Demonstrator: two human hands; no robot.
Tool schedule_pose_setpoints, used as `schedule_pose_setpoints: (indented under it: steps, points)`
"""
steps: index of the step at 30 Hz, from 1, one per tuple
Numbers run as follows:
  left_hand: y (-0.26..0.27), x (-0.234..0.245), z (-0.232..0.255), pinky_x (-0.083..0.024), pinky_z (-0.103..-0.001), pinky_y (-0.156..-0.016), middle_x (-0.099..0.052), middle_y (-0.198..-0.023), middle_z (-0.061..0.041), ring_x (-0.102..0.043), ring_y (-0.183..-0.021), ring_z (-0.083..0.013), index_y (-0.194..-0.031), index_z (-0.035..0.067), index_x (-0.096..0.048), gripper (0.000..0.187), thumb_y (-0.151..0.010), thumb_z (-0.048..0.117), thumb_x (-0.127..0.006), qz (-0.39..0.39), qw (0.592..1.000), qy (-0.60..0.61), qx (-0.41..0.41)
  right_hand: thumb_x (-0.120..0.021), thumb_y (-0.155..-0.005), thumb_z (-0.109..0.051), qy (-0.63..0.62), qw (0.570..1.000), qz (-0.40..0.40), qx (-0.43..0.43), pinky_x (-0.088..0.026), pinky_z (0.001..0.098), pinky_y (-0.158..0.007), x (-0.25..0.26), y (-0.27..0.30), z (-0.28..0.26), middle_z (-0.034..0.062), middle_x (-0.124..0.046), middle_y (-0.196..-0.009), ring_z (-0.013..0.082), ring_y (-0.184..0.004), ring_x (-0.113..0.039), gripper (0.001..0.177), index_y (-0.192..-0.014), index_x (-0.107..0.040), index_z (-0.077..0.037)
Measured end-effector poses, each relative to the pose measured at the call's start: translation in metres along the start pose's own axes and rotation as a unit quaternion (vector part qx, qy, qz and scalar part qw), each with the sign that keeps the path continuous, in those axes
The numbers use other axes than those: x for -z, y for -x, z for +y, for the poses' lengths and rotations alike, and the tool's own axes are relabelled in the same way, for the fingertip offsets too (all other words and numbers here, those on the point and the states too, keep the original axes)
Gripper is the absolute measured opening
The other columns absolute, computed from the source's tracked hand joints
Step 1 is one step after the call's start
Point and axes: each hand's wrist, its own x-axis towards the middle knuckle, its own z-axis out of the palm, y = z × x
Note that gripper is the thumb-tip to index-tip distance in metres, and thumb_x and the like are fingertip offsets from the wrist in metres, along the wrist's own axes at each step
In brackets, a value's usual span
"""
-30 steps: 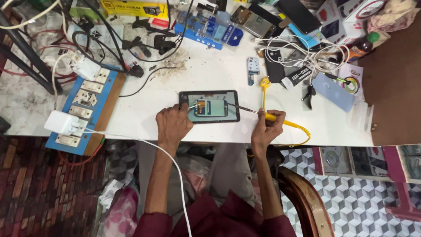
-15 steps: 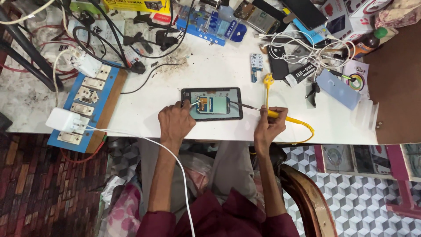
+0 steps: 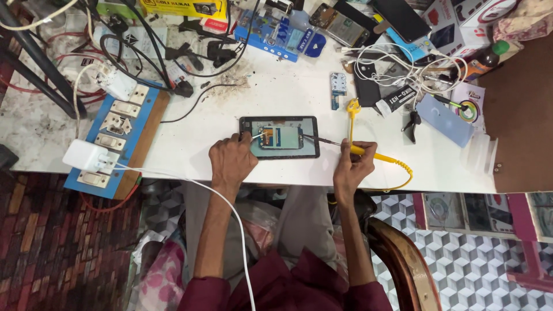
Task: The person uses a soldering iron and tweezers to work on a small circuit board placed on a tablet. They repeatedly apply heat to specific points on the board while holding it steady with the tweezers.
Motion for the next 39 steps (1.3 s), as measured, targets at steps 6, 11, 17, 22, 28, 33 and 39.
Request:
schedule_pose_setpoints:
  steps: [6, 11, 17, 22, 28, 33, 39]
  points:
    - [-0.0007, 0.0016, 0.0010, -0.055, -0.043, -0.056, -0.068, -0.071, -0.019, -0.068, -0.057, -0.0348, -0.085, 0.002, -0.070, 0.020, -0.067, 0.005, -0.060, -0.006, 1.000, 0.006, 0.002, -0.066, -0.105, -0.009, 0.024, 1.000, 0.014, -0.001, -0.030, 0.0244, -0.049, -0.0012, -0.0013, -0.0033, 0.0008, -0.053, -0.068, 0.0035, -0.055, -0.040, 0.022, -0.097, -0.047, -0.001]
    - [0.0001, 0.0015, 0.0023, -0.055, -0.043, -0.055, -0.068, -0.071, -0.019, -0.068, -0.057, -0.0344, -0.084, 0.002, -0.070, 0.019, -0.068, 0.005, -0.061, 0.002, 1.000, 0.002, -0.002, -0.065, -0.105, -0.011, 0.030, 0.999, 0.017, -0.006, -0.033, 0.0242, -0.049, -0.0009, -0.0016, -0.0032, 0.0009, -0.054, -0.069, 0.0041, -0.055, -0.042, 0.022, -0.099, -0.047, -0.001]
    - [0.0007, 0.0019, 0.0018, -0.054, -0.043, -0.054, -0.068, -0.070, -0.019, -0.068, -0.055, -0.0343, -0.081, 0.003, -0.068, 0.015, -0.069, 0.005, -0.061, -0.006, 1.000, -0.006, 0.004, -0.065, -0.106, -0.014, 0.012, 1.000, 0.004, -0.009, -0.032, 0.0245, -0.049, -0.0018, -0.0013, -0.0005, 0.0011, -0.054, -0.069, 0.0041, -0.056, -0.041, 0.023, -0.099, -0.047, -0.002]
    - [0.0005, 0.0010, 0.0020, -0.055, -0.043, -0.054, -0.068, -0.070, -0.019, -0.068, -0.056, -0.0342, -0.082, 0.002, -0.069, 0.016, -0.068, 0.005, -0.060, -0.006, 1.000, -0.006, 0.002, -0.066, -0.104, -0.014, 0.021, 0.999, -0.003, -0.033, -0.030, 0.0246, -0.047, -0.0009, -0.0030, 0.0005, 0.0011, -0.054, -0.068, 0.0043, -0.053, -0.040, 0.022, -0.099, -0.049, -0.002]
    - [0.0027, 0.0012, 0.0012, -0.054, -0.042, -0.052, -0.069, -0.072, -0.019, -0.069, -0.055, -0.0340, -0.084, 0.003, -0.070, 0.020, -0.066, 0.006, -0.061, 0.002, 1.000, -0.020, 0.004, -0.067, -0.105, -0.012, -0.001, 1.000, -0.010, -0.001, -0.032, 0.0239, -0.049, -0.0010, -0.0002, -0.0008, 0.0017, -0.056, -0.070, 0.0036, -0.056, -0.043, 0.022, -0.100, -0.048, -0.001]
    - [0.0006, -0.0012, 0.0022, -0.055, -0.042, -0.055, -0.069, -0.072, -0.018, -0.069, -0.057, -0.0335, -0.084, 0.003, -0.070, 0.018, -0.068, 0.005, -0.061, 0.001, 1.000, -0.018, 0.004, -0.066, -0.105, -0.013, 0.007, 1.000, -0.009, 0.027, -0.035, 0.0230, -0.051, 0.0007, -0.0006, 0.0004, 0.0022, -0.058, -0.074, 0.0031, -0.060, -0.045, 0.022, -0.102, -0.048, -0.001]
    - [0.0036, -0.0011, 0.0026, -0.054, -0.042, -0.052, -0.069, -0.072, -0.018, -0.069, -0.056, -0.0334, -0.084, 0.003, -0.070, 0.018, -0.069, 0.005, -0.061, 0.004, 1.000, -0.027, 0.008, -0.066, -0.107, -0.016, -0.003, 1.000, -0.007, -0.007, -0.030, 0.0233, -0.049, 0.0005, 0.0004, -0.0008, 0.0009, -0.052, -0.070, 0.0032, -0.056, -0.039, 0.023, -0.101, -0.048, -0.002]
